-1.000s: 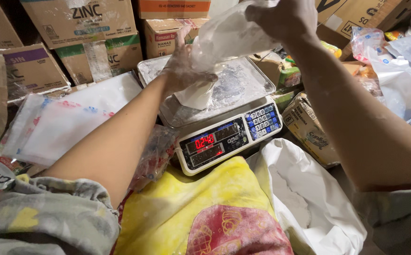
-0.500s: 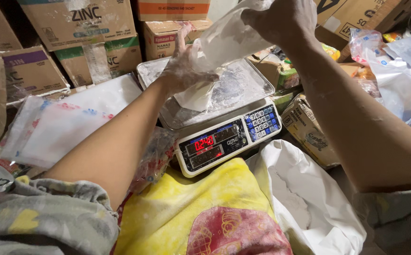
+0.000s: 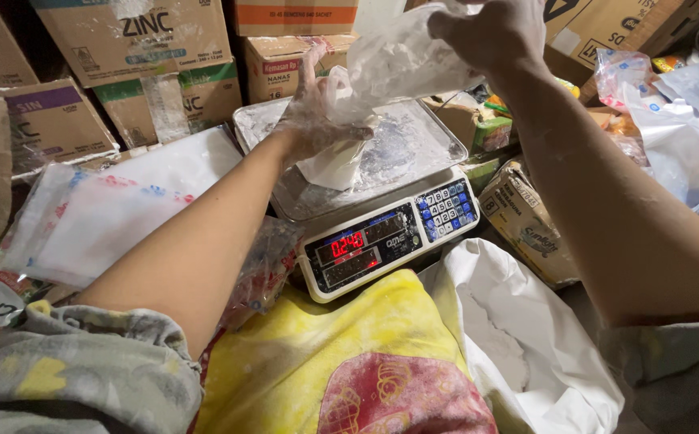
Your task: The person scoops white powder from a large sack into small plastic bags and weighs them on a digital scale. They adjust the powder to reach a target weight, then tie the bags and place them on the floor.
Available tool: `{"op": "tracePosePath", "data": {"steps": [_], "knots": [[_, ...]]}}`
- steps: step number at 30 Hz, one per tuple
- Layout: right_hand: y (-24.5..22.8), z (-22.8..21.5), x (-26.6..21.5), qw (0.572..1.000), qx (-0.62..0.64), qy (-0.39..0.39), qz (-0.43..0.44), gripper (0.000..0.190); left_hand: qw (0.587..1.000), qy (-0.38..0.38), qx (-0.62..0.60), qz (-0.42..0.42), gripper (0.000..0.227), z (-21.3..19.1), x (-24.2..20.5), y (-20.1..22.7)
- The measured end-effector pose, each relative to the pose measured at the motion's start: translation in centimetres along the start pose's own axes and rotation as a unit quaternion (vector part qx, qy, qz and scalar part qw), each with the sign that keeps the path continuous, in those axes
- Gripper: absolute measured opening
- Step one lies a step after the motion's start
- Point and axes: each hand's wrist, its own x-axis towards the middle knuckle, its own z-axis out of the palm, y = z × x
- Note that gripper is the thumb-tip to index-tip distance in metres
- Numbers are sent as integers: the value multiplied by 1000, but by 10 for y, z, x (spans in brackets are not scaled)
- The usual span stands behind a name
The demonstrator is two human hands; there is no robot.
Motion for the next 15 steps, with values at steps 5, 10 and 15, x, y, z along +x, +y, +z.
{"op": "tracePosePath", "data": {"steps": [5,10,15], "knots": [[-9,-9,-4,935,208,-109,265,41,992,34,-114,44,148,5,0,-11],[-12,-12,-13,868,242,-116,417,39,992,36,-109,-44,146,10,9,-19],[-10,-17,-24,828,314,-115,451,42,984,28,-175,33,149,13,13,-18]]}}
